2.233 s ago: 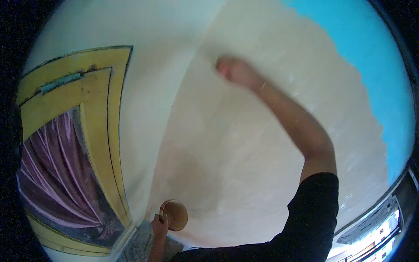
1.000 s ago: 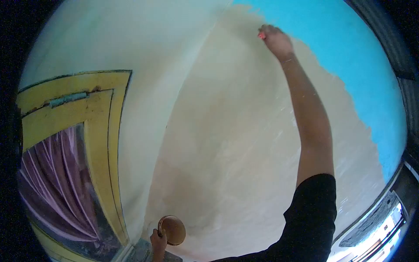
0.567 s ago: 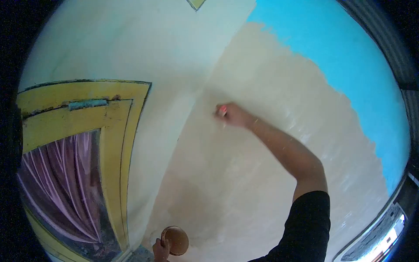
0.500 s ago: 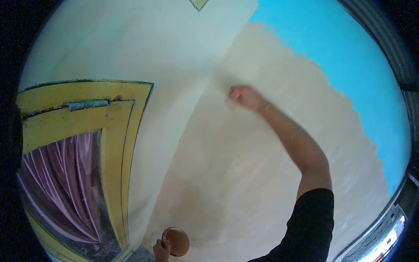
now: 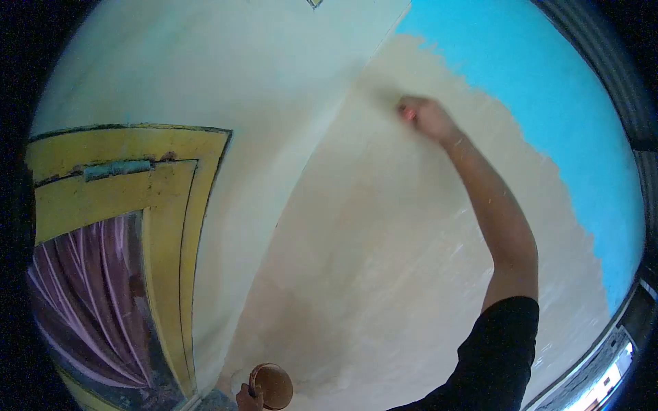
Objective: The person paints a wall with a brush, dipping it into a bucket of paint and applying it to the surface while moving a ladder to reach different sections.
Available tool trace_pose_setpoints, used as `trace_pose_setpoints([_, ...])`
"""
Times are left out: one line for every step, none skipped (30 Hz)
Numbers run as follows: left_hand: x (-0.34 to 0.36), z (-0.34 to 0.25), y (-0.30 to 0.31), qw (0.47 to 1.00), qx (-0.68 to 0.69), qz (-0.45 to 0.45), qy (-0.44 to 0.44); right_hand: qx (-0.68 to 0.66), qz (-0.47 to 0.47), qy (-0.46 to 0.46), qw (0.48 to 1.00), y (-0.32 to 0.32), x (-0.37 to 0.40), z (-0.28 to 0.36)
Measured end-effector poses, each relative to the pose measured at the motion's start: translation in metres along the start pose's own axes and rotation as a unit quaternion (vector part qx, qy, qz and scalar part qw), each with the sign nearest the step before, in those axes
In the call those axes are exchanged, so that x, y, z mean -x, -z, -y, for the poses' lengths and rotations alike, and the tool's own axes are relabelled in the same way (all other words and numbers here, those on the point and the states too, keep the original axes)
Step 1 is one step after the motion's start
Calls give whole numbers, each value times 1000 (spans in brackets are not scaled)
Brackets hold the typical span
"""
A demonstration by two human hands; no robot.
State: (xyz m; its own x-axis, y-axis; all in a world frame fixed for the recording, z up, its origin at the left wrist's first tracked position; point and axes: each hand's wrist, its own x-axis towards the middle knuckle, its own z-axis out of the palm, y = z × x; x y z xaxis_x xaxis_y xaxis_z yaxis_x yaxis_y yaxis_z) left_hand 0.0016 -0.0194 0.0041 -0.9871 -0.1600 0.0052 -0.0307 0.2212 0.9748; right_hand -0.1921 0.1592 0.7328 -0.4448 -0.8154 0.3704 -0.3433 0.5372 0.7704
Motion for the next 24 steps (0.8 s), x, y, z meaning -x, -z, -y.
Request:
trace_pose_setpoints([1, 0, 0, 1000, 7, 4, 4, -57, 32, -25, 998, -3, 5, 27])
trace_pose_setpoints([1, 1, 2, 1000, 13, 8, 8, -59, 31, -27, 997, 0, 5, 31])
trace_pose_setpoints([-1, 0, 2, 1000, 10, 5, 9, -52, 34, -5, 998, 4, 4, 35])
trace_pose_setpoints([-1, 0, 1, 1000, -1, 5, 9, -45, 40, 17, 998, 9, 2, 39])
trace_pose_setpoints([2, 0, 2, 1000, -13, 6, 12, -11, -17, 64, 998, 21, -3, 23])
trace_pose_setpoints([3, 1, 3, 1000, -17, 6, 16, 49, -47, 84, 994, 32, -8, 1])
trace_pose_setpoints([2, -1, 2, 1000, -10, 5, 11, 114, -56, 85, 988, 48, -14, -22])
trace_pose_setpoints([2, -2, 2, 1000, -3, 5, 7, 197, -50, 9, 979, 61, -19, -27])
trace_pose_setpoints([2, -5, 4, 1000, -7, 10, 9, 260, -65, -26, 963, 64, -18, -38])
trace_pose_setpoints([0, -10, 5, 1000, -18, 10, 14, 284, -38, -34, 958, 59, -14, -55])
trace_pose_setpoints([1, -12, 5, 999, -28, 11, 18, 308, -10, -40, 950, 48, -8, -68])
trace_pose_setpoints([0, -7, 2, 999, -29, 15, 20, 292, 9, -27, 956, 36, 1, -62])
trace_pose_setpoints([-1, 2, -4, 999, -36, 3, 2, 274, 29, -13, 961, 26, 7, -45])
trace_pose_setpoints([-1, 8, -8, 999, -42, -10, -15, 172, 25, 22, 985, 19, 10, -21])
trace_pose_setpoints([-1, 5, -9, 999, -40, -6, -9, 96, 24, 55, 994, -2, 18, -12])
trace_pose_setpoints([-2, -4, -7, 999, -48, -10, 0, 30, 62, 101, 993, -16, 26, 15])
trace_pose_setpoints([0, -10, -4, 998, -59, -12, 12, -29, 80, 93, 992, -33, 37, 46])
trace_pose_setpoints([1, -3, -6, 999, -44, -13, 4, -50, 139, 83, 985, -39, 45, 84])
trace_pose_setpoints([1, 4, -11, 999, -28, -18, -2, -67, 149, 85, 983, -44, 50, 94])
trace_pose_setpoints([4, -3, -7, 1000, -27, -16, -2, -88, 151, 78, 982, -52, 56, 105])
trace_pose_setpoints([2, -11, -4, 999, -26, -18, -3, -109, 149, 72, 980, -61, 58, 115])
trace_pose_setpoints([0, -7, -5, 999, -34, -16, -1, -81, 69, 89, 990, -64, 56, 101])
trace_pose_setpoints([1, -4, -7, 999, -41, -13, 2, -25, 20, 98, 995, -51, 44, 94])
trace_pose_setpoints([1, -6, -4, 999, -40, -1, 12, 62, 61, 36, 996, -36, 32, 88])
